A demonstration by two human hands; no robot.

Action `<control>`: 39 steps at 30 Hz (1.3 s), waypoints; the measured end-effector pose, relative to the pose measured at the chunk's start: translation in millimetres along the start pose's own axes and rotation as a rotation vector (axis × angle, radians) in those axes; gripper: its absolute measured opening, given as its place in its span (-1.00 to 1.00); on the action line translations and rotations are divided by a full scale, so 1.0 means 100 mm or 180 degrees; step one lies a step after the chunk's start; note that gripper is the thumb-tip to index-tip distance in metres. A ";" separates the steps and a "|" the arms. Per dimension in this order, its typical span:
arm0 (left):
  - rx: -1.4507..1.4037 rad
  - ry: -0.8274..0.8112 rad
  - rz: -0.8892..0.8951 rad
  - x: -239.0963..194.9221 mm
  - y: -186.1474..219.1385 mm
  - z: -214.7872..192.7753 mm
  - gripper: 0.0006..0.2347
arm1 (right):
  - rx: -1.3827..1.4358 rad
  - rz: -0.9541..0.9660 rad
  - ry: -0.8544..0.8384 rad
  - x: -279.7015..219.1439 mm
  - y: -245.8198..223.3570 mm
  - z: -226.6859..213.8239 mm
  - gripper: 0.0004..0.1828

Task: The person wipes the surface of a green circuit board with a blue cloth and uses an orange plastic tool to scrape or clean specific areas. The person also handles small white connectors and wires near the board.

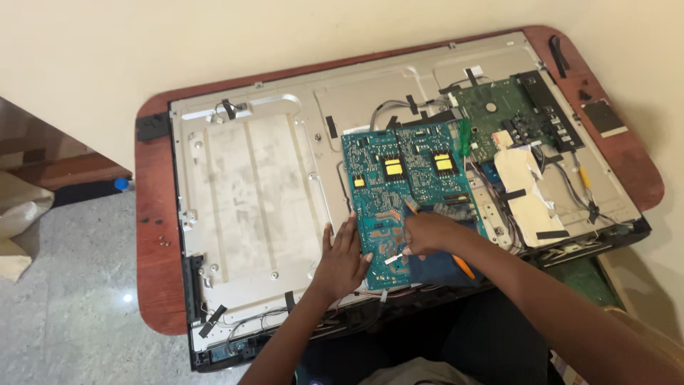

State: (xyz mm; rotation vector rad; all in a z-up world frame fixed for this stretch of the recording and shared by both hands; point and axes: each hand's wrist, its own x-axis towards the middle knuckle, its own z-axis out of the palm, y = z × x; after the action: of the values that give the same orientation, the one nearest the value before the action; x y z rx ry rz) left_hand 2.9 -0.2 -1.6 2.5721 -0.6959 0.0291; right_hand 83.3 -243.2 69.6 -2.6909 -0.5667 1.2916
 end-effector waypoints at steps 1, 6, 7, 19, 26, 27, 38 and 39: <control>0.0002 -0.0004 0.0020 0.01 -0.01 0.00 -0.40 | -0.0008 0.0059 0.0008 0.00 -0.01 0.01 -0.69; 0.0011 -0.0085 -0.0036 -0.03 0.02 0.00 -0.41 | 0.0424 -0.0144 0.0147 0.03 0.00 0.19 -0.72; 0.0008 -0.0039 0.0003 -0.02 0.01 -0.01 -0.41 | 0.0509 -0.0176 0.0192 0.05 0.02 0.21 -0.72; -0.0087 0.0073 -0.0025 0.01 -0.01 -0.05 -0.45 | 0.0544 0.0551 0.0040 -0.04 0.09 0.28 -0.63; -0.0192 0.0103 -0.0011 -0.02 0.00 -0.06 -0.46 | 0.0635 0.0117 0.0085 0.12 0.00 0.33 -0.64; -0.0226 0.0123 0.0006 -0.02 0.01 -0.06 -0.46 | 0.0681 0.0239 0.0114 0.09 0.02 0.35 -0.66; -0.0246 -0.0050 -0.0167 -0.02 0.01 -0.07 -0.46 | 0.0501 0.0543 0.0448 -0.13 -0.16 0.37 -0.67; -0.0256 0.0018 -0.0126 0.00 0.01 -0.07 -0.45 | 0.0463 0.0546 0.0555 -0.14 -0.20 0.36 -0.70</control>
State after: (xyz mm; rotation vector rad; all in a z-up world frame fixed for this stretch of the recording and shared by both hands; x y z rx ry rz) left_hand 2.7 2.3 4.9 2.5069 -0.6312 -0.0046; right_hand 41.5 -232.8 62.1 -2.7412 -0.2178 1.0710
